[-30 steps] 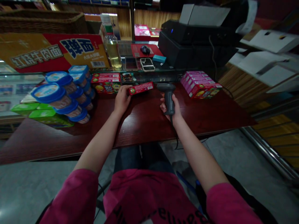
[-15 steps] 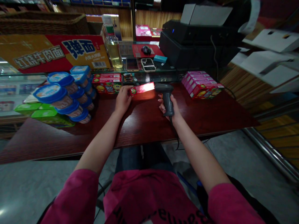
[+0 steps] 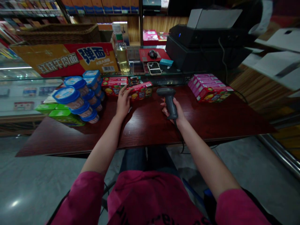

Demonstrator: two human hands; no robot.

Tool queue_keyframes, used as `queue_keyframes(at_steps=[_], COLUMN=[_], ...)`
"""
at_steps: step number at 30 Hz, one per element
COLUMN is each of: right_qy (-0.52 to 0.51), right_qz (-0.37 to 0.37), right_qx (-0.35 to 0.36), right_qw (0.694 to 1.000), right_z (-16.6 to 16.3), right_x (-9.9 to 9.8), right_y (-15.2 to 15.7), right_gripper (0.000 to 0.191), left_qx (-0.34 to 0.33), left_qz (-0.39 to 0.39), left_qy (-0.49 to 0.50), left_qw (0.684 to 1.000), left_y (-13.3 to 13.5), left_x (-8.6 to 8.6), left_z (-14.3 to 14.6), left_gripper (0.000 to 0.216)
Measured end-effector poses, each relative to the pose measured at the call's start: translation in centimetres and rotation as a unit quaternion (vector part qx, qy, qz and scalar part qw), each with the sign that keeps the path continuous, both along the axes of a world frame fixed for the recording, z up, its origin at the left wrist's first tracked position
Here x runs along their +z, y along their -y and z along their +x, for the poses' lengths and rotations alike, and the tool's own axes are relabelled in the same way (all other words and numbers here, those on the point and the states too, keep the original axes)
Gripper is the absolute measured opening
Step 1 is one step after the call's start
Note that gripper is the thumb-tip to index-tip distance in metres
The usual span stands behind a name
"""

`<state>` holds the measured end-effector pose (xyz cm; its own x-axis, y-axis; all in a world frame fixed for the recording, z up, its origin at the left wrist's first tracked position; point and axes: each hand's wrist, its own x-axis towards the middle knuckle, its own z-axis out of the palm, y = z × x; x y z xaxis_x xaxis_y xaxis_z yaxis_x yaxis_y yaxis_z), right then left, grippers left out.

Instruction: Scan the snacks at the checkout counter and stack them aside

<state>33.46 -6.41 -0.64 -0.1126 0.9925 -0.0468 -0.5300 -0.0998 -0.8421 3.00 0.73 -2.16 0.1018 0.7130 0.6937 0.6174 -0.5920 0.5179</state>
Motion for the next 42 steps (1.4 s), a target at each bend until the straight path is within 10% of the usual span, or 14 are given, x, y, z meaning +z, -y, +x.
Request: queue_keyframes(at_steps=[8,16,42], right_qy=[0.003,-0.008,0.02], right_qz=[-0.004,-0.028,0.011], right_qx=[0.058,0.057,-0.046], right_qw=[0.998,0.998,0.999], right_z=[-3.6,-4.3,0.5], right_x=[0.2,0.2,0.8], right_y=[-2.3,-2.6,0.0], right_gripper=[0.048,0.052,0.046], left_qx=[0.159,0.101,0.164], left_qz=[0.021,-0.023,-0.01], left_qy=[-0.026,-0.189,-0.038], left_qw=[0.987,0.976,0.986], left_y=[1.8,2.5,1.4], left_x=[0.8,2.4,1.6], left_z=[-1.6,3.3,-2.9], left_gripper=[0.062,0.061,0.061])
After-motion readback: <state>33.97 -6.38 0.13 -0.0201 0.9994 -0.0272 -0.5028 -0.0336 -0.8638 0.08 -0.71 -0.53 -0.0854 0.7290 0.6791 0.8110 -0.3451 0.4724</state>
